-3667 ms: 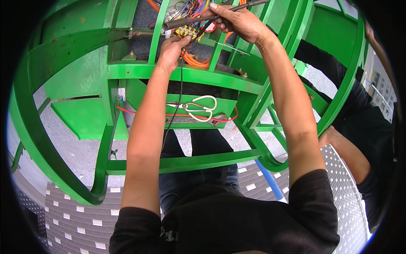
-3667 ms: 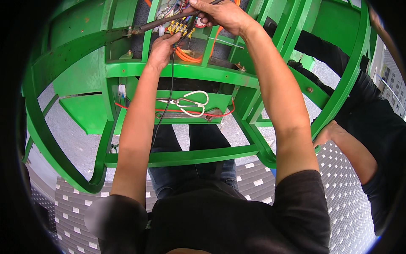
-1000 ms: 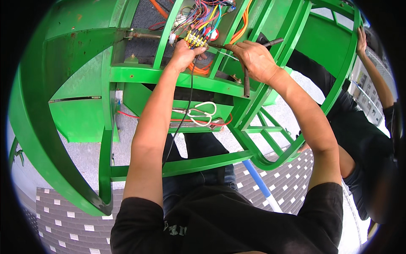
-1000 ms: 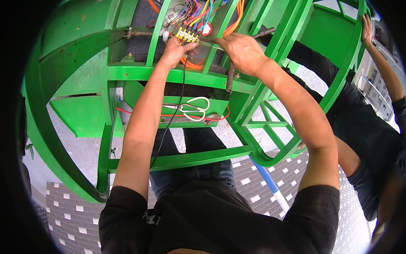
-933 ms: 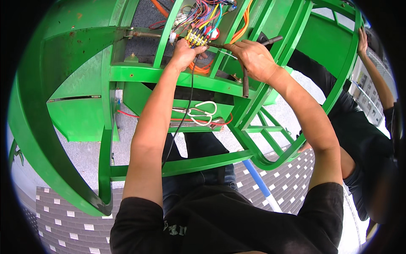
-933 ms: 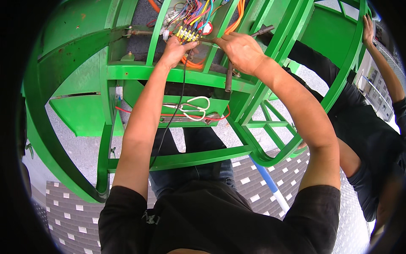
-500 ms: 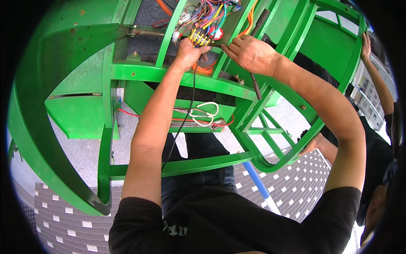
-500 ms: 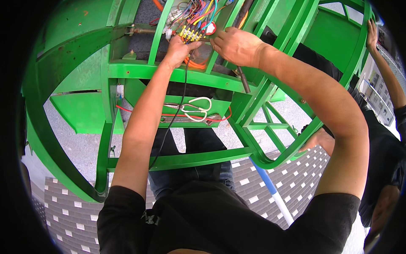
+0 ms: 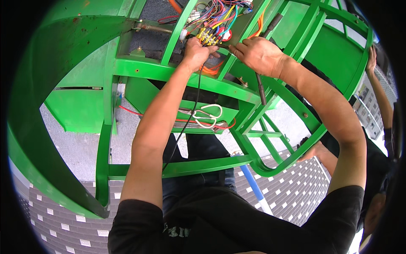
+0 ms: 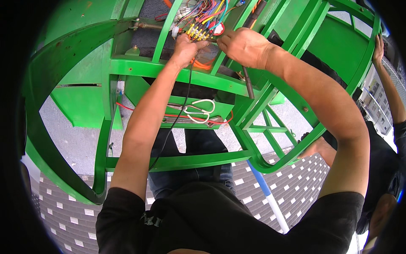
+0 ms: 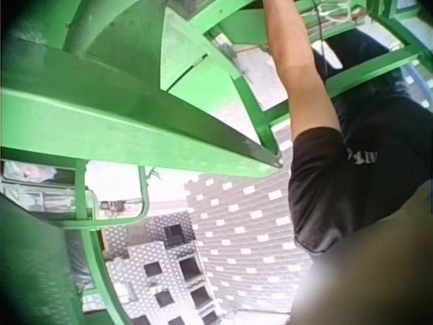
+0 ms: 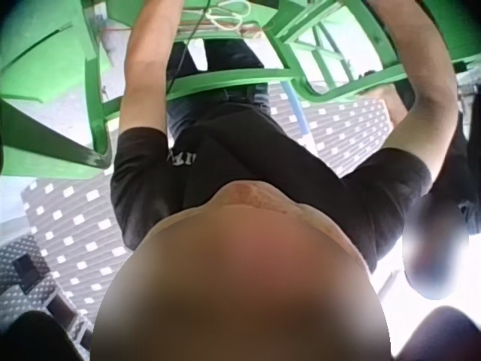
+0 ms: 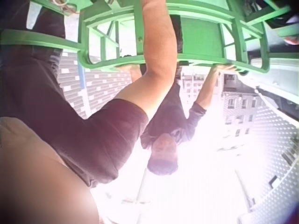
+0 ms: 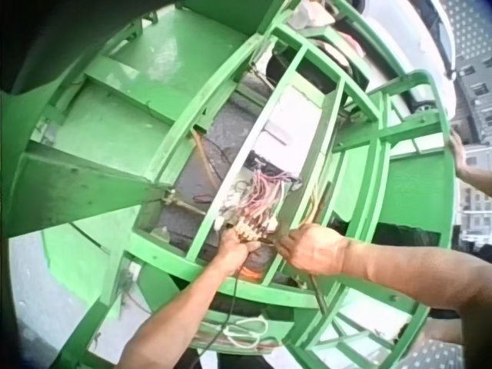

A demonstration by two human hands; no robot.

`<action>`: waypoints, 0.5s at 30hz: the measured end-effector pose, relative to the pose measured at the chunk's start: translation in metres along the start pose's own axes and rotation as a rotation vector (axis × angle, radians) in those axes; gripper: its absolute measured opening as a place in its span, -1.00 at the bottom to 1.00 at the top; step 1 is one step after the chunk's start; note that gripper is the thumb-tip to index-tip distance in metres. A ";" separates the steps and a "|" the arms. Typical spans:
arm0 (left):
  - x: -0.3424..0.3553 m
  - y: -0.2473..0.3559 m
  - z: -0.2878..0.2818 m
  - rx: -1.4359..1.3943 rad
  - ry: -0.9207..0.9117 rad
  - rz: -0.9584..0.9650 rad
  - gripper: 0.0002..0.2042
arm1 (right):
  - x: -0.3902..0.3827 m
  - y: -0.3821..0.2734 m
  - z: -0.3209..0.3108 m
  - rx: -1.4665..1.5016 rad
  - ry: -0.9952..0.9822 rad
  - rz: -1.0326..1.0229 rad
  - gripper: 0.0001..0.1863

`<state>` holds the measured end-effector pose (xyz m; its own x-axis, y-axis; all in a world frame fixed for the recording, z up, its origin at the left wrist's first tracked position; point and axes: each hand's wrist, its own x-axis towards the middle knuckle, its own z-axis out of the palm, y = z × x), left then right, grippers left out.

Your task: The person works on the electrical wiring of a green metal vehicle frame. They use pliers to strip wire insulation and a screwdriver to tighten connections in a terminal block. The person handles multiple colored wires and secures them within the vehicle's electrical system.

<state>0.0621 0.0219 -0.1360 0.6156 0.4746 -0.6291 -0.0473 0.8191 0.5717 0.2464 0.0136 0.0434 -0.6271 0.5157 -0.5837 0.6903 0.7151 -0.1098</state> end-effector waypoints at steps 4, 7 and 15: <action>0.002 -0.005 -0.001 0.072 0.029 -0.009 -0.82 | -0.002 -0.009 0.004 0.300 0.029 0.228 -0.32; 0.002 -0.005 0.000 0.095 0.037 0.032 -0.83 | -0.004 -0.018 0.005 0.554 0.081 0.435 -0.42; -0.002 0.000 0.002 0.207 0.067 0.022 -0.87 | 0.006 -0.035 0.011 0.912 0.177 0.870 -0.70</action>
<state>0.0623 0.0201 -0.1336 0.5625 0.5179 -0.6446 0.1063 0.7278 0.6775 0.2226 -0.0135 0.0344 0.1645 0.7553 -0.6344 0.8491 -0.4357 -0.2986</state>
